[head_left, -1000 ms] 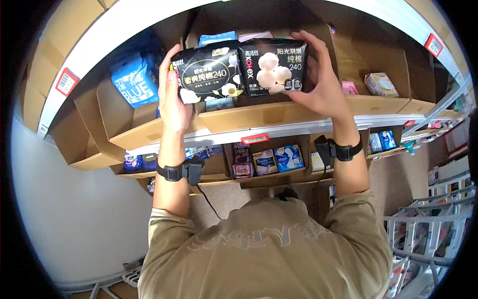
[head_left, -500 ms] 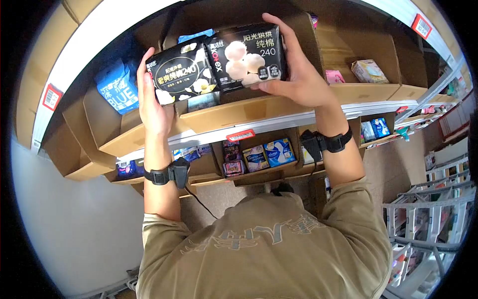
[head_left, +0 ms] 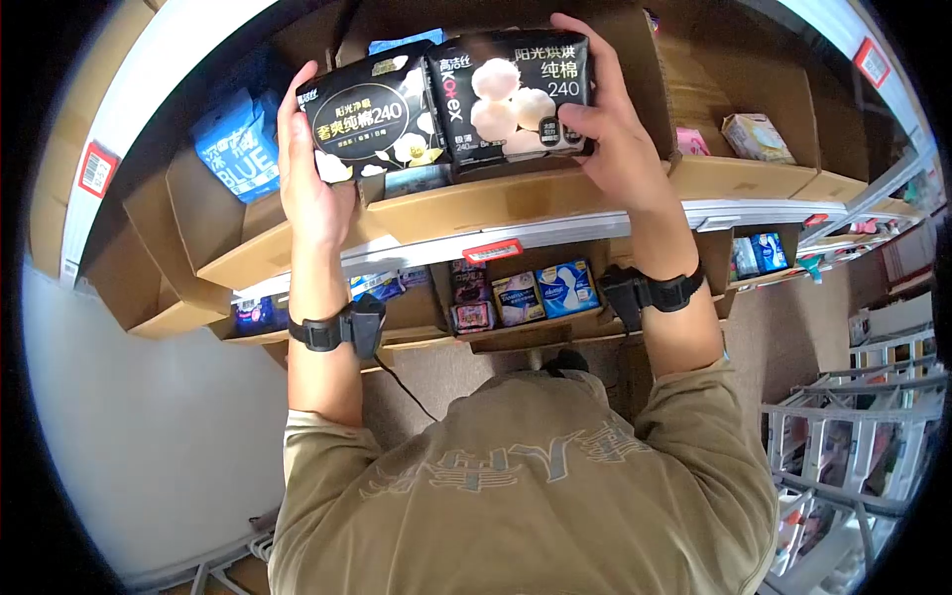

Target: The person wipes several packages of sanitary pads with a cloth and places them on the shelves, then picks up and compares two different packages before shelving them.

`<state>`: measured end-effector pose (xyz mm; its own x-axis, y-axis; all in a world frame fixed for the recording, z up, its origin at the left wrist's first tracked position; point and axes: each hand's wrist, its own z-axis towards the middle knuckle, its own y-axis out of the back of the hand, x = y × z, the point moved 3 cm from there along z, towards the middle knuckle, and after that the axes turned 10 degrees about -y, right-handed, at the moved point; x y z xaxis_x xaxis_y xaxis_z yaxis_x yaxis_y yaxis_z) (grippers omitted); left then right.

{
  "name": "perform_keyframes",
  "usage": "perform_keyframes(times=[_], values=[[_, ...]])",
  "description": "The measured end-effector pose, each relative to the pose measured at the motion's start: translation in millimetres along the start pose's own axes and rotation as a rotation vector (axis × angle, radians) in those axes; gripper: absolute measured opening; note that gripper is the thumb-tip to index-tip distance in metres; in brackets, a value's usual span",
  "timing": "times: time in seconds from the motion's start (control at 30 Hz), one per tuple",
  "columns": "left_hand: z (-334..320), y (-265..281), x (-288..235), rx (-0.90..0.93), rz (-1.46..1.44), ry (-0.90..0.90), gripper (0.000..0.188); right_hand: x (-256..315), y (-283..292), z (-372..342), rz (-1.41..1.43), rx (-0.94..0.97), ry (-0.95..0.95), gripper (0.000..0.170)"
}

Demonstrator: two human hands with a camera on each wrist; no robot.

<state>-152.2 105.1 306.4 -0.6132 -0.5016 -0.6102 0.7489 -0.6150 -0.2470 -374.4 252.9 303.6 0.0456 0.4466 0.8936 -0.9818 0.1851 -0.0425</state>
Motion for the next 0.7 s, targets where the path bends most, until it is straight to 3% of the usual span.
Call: perform_keyframes(times=[0.33, 0.6, 0.67, 0.7], values=[[0.3, -0.7, -0.1, 0.013, 0.009, -0.001, 0.047, -4.9, -2.1, 1.5, 0.04, 0.0, 0.054, 0.066], [-0.3, 2.2, 1.7, 0.0, -0.023, -0.004, 0.045, 4.3, -5.5, -0.9, 0.043, -0.066, -0.03, 0.065], [-1.1, -0.4, -0.7, 0.006, -0.025, -0.002, 0.044, 6.7, -6.0, 1.0, 0.09, -0.048, -0.043, 0.058], [-1.1, -0.4, -0.7, 0.0, -0.025, 0.001, 0.045, 11.6, -9.4, 2.7, 0.27, -0.05, -0.123, 0.07]])
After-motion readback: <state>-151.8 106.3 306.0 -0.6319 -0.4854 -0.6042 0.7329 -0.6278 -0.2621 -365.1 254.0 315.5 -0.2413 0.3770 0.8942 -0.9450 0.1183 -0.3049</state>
